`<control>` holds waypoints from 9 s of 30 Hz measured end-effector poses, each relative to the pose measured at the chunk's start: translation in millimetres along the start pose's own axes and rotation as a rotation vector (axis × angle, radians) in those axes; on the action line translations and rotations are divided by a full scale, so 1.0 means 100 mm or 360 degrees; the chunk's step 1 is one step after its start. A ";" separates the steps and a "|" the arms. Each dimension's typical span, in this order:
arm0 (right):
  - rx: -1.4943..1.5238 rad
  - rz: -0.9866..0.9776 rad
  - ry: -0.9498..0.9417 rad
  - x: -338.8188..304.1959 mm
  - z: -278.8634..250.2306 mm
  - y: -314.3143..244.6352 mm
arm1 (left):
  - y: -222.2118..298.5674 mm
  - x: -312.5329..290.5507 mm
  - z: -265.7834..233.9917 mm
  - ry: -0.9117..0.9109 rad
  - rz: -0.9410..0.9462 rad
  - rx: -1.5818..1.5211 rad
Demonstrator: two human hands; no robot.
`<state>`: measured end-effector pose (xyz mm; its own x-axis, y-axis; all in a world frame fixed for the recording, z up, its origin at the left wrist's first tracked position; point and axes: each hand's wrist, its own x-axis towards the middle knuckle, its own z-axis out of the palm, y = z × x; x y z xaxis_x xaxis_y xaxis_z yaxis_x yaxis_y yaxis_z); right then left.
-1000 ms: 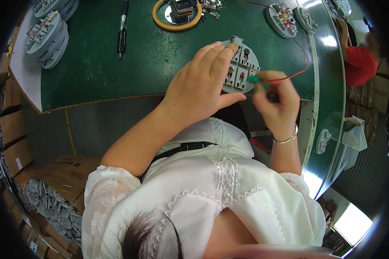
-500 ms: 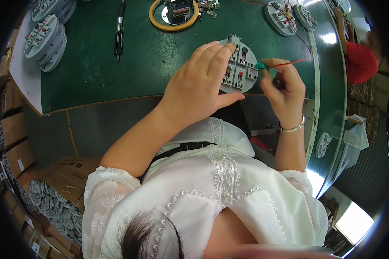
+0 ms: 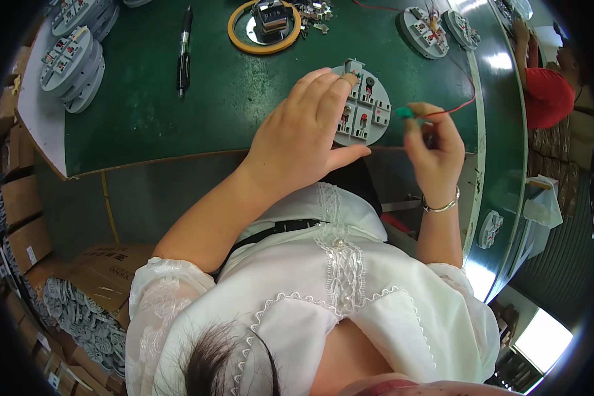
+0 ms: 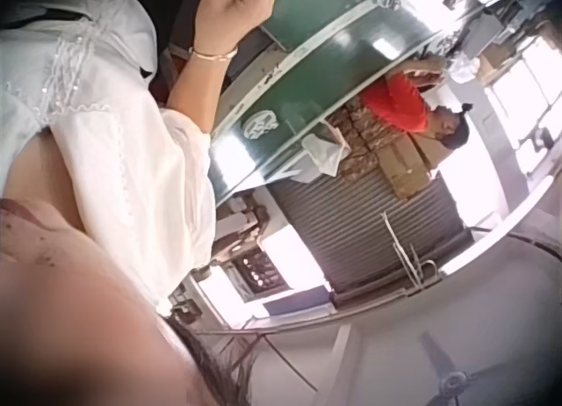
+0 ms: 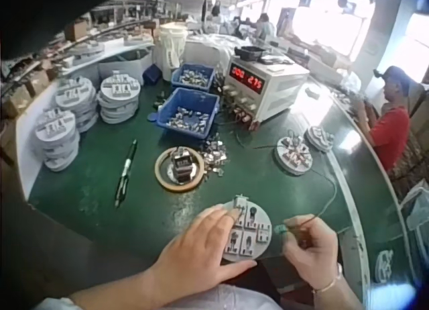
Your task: Testing and assembling small circular electronic circuit boards at a factory workstation.
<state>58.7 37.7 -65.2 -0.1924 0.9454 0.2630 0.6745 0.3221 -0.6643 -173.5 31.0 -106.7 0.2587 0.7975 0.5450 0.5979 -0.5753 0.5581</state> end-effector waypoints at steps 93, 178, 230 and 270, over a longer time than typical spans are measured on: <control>-0.0042 0.0624 0.0721 -0.07 -1.95 1.31 | 0.67 0.36 -0.37 0.0085 -0.0546 -0.0173; 0.0234 -0.0148 -0.0284 0.24 0.30 -0.45 | -0.02 -0.38 -0.30 -0.0118 0.0003 0.0056; 0.0132 -0.0494 -0.0315 -0.14 0.32 -0.32 | -0.02 -0.33 -0.22 -0.0006 -0.0084 0.0007; 0.0026 0.0113 0.0006 0.45 -1.09 1.01 | 0.26 0.10 0.11 -0.0146 -0.0015 0.0169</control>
<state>196.1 107.5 -44.0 -0.1417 0.9657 0.2176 0.6744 0.2551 -0.6929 -147.1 26.3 -93.7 0.3181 0.8190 0.4776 0.6765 -0.5490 0.4909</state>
